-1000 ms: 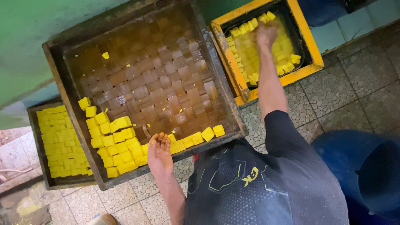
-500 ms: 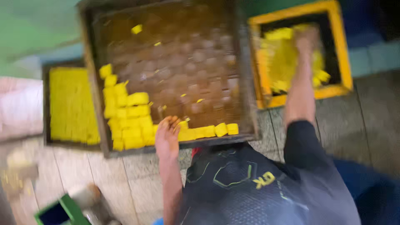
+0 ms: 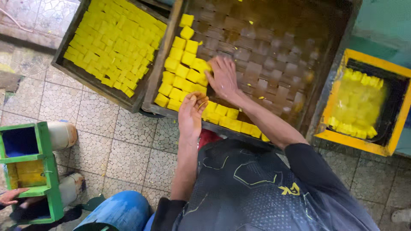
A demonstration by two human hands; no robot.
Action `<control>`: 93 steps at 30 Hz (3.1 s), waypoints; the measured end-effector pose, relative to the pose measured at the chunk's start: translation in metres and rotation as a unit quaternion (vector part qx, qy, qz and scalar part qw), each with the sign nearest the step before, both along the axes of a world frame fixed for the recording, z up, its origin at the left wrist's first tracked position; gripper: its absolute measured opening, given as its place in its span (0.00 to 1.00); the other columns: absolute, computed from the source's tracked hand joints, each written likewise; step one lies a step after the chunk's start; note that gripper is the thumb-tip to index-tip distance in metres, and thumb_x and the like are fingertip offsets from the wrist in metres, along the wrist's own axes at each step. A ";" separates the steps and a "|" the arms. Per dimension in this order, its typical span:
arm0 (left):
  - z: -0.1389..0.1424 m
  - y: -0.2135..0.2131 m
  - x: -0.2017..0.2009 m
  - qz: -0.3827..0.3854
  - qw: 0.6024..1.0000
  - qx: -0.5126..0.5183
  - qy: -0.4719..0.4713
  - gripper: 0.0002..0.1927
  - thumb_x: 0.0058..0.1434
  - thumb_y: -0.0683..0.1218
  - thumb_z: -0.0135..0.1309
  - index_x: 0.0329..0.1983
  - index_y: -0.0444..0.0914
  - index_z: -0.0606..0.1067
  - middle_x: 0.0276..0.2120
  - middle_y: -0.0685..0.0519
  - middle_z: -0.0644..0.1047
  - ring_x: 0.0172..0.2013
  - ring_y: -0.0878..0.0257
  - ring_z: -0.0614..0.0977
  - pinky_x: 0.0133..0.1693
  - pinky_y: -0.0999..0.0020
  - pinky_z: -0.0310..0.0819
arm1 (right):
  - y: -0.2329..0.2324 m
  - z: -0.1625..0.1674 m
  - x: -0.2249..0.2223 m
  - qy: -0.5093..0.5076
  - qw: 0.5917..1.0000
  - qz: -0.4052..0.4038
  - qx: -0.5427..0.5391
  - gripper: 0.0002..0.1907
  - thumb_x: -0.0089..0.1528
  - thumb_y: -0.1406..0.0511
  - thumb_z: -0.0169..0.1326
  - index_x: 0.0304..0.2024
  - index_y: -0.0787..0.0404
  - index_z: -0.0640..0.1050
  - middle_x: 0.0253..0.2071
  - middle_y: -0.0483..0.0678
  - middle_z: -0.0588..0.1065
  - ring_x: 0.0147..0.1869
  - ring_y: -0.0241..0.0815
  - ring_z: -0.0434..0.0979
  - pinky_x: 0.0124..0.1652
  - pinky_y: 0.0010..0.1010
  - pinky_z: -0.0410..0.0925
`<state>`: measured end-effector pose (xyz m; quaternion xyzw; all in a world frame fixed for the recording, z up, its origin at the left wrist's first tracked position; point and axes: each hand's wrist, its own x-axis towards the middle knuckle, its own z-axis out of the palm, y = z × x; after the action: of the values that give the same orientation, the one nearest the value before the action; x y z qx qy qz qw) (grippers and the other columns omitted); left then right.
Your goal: The person fills large plastic buckets with water using a pink scoop and a hose, then moves to wooden draining trays and transfers yellow tofu blocks one at a time by hand from the trays into a yellow-framed slotted container, working around the tray until most blocks are moved.
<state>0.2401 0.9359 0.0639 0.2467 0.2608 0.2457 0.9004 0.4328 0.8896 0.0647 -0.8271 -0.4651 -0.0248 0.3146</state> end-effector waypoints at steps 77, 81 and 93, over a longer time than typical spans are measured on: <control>0.057 -0.206 0.080 -0.337 0.924 0.139 -0.115 0.29 0.75 0.52 0.47 0.74 0.34 0.60 0.73 0.45 0.62 0.74 0.51 0.62 0.75 0.48 0.54 | -0.447 0.055 0.081 0.481 0.862 -0.047 0.155 0.29 0.67 0.55 0.51 0.69 0.58 0.69 0.69 0.47 0.69 0.69 0.41 0.72 0.67 0.37 0.69; 0.050 -0.203 0.066 -0.282 0.952 0.085 -0.083 0.23 0.74 0.48 0.50 0.68 0.33 0.66 0.66 0.42 0.70 0.68 0.48 0.70 0.70 0.49 0.63 | -0.549 0.033 0.140 0.173 0.938 -0.142 -0.264 0.37 0.59 0.48 0.61 0.66 0.55 0.71 0.63 0.62 0.70 0.65 0.65 0.71 0.62 0.53 0.66; 0.019 -0.142 0.014 -0.047 0.991 0.127 -0.014 0.18 0.71 0.43 0.54 0.63 0.35 0.71 0.56 0.46 0.76 0.56 0.54 0.78 0.60 0.57 0.72 | -0.532 -0.036 0.183 -0.261 0.787 -0.034 -0.559 0.19 0.64 0.53 0.59 0.53 0.55 0.79 0.51 0.52 0.75 0.57 0.52 0.74 0.53 0.52 0.66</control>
<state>0.2541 0.7939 0.0833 0.3672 0.2028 0.2380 0.8760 0.6163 0.3574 0.0284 -0.8357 -0.4337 0.0140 -0.3366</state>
